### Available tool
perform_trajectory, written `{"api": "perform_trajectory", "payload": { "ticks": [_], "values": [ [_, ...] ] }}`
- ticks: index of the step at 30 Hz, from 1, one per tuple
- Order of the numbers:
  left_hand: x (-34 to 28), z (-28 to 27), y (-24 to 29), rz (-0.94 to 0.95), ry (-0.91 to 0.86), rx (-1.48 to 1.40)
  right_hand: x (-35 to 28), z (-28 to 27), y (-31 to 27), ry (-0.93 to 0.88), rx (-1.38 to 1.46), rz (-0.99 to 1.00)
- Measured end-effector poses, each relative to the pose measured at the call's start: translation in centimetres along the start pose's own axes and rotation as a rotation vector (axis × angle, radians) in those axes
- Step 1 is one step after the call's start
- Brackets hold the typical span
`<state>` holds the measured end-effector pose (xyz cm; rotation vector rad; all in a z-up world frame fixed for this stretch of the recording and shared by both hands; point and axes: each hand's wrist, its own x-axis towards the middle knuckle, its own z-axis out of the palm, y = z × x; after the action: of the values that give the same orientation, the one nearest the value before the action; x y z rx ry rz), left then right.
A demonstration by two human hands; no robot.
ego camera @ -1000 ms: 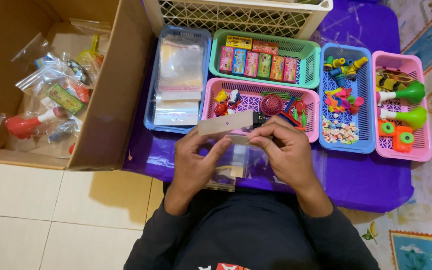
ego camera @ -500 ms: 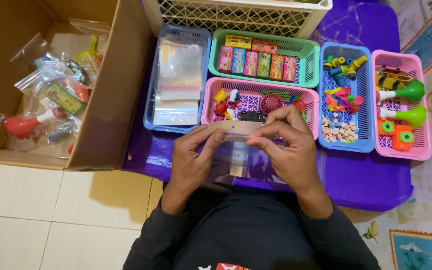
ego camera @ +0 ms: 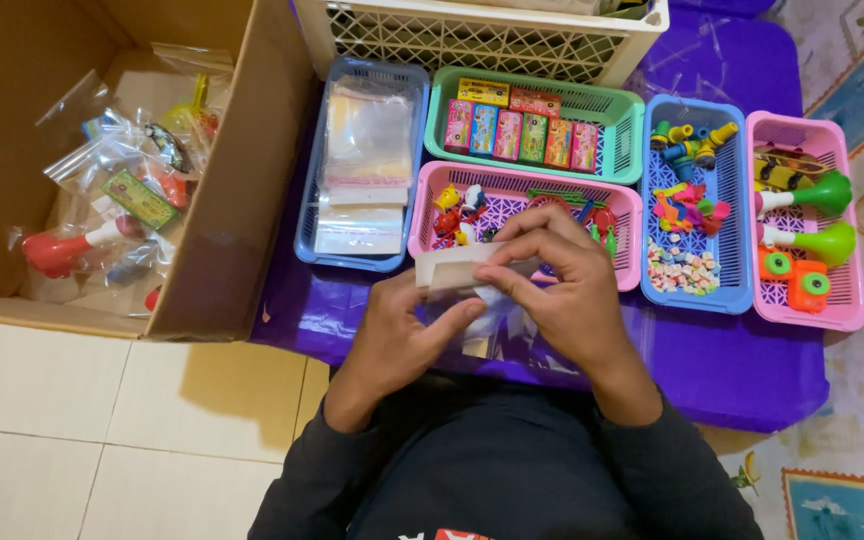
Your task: Packing various small toys and red items into individual plastic bags for organization or sale.
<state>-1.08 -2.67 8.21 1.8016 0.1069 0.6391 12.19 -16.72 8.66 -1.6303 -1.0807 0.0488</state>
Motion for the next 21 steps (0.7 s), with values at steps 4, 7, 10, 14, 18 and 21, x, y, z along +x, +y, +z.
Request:
{"api": "perform_trajectory", "payload": {
  "ticks": [4, 7, 10, 14, 18, 21],
  "values": [
    [0.0, -0.5, 0.1, -0.002, -0.037, 0.042, 0.5, -0.3, -0.4, -0.1, -0.039, -0.05],
    [0.2, -0.9, 1.0, 0.012, -0.044, 0.038, 1.0, -0.2, -1.2, -0.178, -0.015, -0.042],
    [0.4, -1.2, 1.7, 0.027, -0.075, 0.04, 1.0, 0.0, -1.2, -0.152, 0.04, 0.008],
    [0.1, -1.4, 1.1, 0.035, -0.081, 0.047, 0.8, -0.3, -0.2, -0.193, 0.352, 0.271],
    [0.5, -2.0, 2.2, 0.07, -0.067, 0.063, 0.6, -0.3, 0.4, -0.197, 0.348, 0.237],
    [-0.2, -2.7, 1.3, 0.075, -0.056, 0.068, 0.6, -0.7, 0.7, -0.138, 0.381, 0.24]
  ]
}}
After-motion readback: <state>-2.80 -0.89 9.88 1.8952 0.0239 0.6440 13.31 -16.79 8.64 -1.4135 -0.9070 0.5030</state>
